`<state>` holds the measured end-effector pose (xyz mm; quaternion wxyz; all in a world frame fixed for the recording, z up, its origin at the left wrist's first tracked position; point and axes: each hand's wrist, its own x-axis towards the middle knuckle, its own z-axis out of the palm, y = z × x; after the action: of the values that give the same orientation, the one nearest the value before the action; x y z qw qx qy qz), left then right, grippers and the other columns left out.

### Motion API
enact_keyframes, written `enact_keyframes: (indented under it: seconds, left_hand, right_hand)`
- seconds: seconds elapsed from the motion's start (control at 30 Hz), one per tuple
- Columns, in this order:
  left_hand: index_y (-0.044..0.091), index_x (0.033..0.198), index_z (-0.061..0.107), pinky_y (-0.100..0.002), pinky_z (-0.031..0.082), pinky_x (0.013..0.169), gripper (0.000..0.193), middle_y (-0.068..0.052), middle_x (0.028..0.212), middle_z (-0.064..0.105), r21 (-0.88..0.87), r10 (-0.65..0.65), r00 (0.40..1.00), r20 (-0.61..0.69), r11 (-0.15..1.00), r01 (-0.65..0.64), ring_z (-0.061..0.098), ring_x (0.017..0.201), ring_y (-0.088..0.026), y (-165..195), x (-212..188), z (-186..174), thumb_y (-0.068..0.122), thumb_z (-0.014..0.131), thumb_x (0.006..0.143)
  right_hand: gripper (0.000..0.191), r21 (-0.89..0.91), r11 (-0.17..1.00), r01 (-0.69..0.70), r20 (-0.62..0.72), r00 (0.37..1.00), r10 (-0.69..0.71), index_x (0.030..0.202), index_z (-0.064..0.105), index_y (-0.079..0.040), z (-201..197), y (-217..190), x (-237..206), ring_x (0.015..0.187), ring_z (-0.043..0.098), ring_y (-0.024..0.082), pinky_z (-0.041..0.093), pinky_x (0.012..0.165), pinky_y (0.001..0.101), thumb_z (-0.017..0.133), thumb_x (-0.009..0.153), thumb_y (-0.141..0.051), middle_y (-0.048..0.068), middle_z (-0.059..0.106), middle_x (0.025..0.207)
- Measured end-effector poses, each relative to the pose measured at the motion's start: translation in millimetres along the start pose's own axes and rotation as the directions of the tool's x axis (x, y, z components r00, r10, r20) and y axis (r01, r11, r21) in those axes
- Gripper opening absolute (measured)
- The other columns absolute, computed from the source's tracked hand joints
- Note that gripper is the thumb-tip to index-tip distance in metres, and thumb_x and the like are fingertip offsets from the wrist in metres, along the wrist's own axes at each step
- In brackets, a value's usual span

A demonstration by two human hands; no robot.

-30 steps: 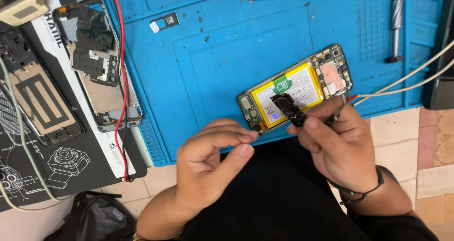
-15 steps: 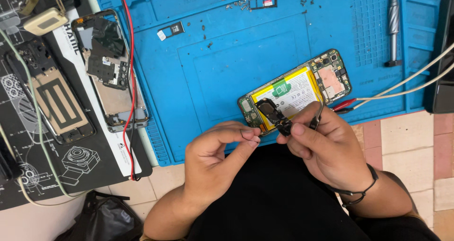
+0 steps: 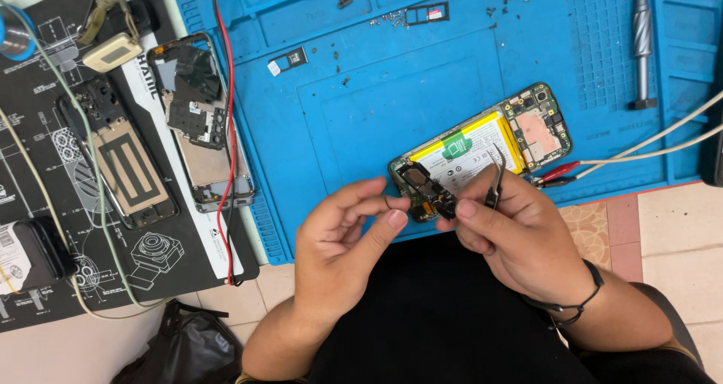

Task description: The person uses a screwdriver to remove a screw from a disassembled smartphone, then connects multimeter probes to test points on the motherboard. They use tweezers to remove a small component from the battery area, inspect it, and place it back. The work continues with further adjustments to internal connectors.

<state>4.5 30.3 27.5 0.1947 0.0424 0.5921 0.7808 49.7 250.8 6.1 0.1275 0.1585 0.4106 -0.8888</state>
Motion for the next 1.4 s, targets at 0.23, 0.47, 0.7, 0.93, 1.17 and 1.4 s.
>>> enact_keyframes:
  seconds: [0.23,0.47,0.7,0.93,1.17,1.4]
  left_hand:
    - [-0.001,0.147,0.051,-0.034,0.053,0.107,0.051,-0.014,0.113,0.074,-0.005,0.022,1.0,-0.017,1.0,-0.022,0.068,0.114,-0.017,2.2,3.7,-1.5,-0.007,0.068,0.099]
    - [-0.007,0.118,0.067,-0.035,0.059,0.098,0.021,-0.016,0.111,0.075,-0.079,-0.094,0.992,-0.09,0.993,0.087,0.074,0.107,-0.022,0.6,4.1,-7.5,-0.006,0.068,0.097]
    - [-0.003,0.119,0.069,-0.035,0.061,0.094,0.019,-0.015,0.108,0.074,-0.146,-0.057,0.998,-0.02,0.988,0.053,0.075,0.103,-0.024,8.2,-0.2,-15.4,-0.005,0.069,0.101]
    - [-0.001,0.12,0.068,-0.033,0.053,0.102,0.02,-0.014,0.132,0.061,-0.123,0.034,0.999,-0.004,0.992,-0.034,0.063,0.116,-0.019,11.7,3.5,-11.7,-0.008,0.068,0.101]
    - [0.004,0.121,0.067,-0.037,0.053,0.11,0.02,-0.013,0.14,0.057,-0.227,0.076,0.996,0.053,0.972,-0.062,0.06,0.128,-0.021,6.6,7.3,-4.8,-0.007,0.065,0.105]
    - [0.002,0.123,0.067,-0.038,0.055,0.102,0.019,-0.015,0.127,0.067,-0.284,0.022,0.999,-0.039,0.958,-0.032,0.067,0.113,-0.023,2.6,7.9,-2.7,-0.006,0.064,0.105]
  right_hand:
    - [0.005,-0.032,0.999,0.01,0.008,1.0,-0.01,0.101,0.058,-0.002,0.1,-0.4,3.7,0.06,0.043,0.01,0.037,0.055,0.0266,0.06,0.103,-0.007,0.015,0.066,0.083]
    - [0.006,-0.015,1.0,0.019,0.024,1.0,-0.018,0.101,0.058,-0.002,-0.9,-1.4,6.6,0.061,0.044,0.011,0.04,0.059,0.0281,0.061,0.104,-0.007,0.009,0.06,0.079]
    - [0.009,0.019,0.997,-0.075,0.056,0.996,0.074,0.1,0.057,-0.001,-0.7,-2.9,14.1,0.06,0.045,0.011,0.036,0.053,0.026,0.058,0.102,-0.009,0.02,0.069,0.089]
    - [0.008,0.003,0.999,-0.051,0.059,0.997,0.05,0.102,0.057,-0.001,6.3,0.8,18.7,0.061,0.046,0.011,0.037,0.054,0.0258,0.058,0.103,-0.009,0.021,0.071,0.092]
    - [0.006,-0.068,0.998,0.011,0.079,0.997,-0.005,0.105,0.06,0.0,14.3,3.3,23.1,0.062,0.045,0.01,0.038,0.055,0.0249,0.059,0.104,-0.006,0.02,0.07,0.093]
    - [0.007,-0.082,0.996,-0.032,0.074,0.997,0.038,0.101,0.059,0.0,19.2,1.9,22.9,0.061,0.045,0.009,0.038,0.055,0.0247,0.059,0.102,-0.007,0.015,0.068,0.086]
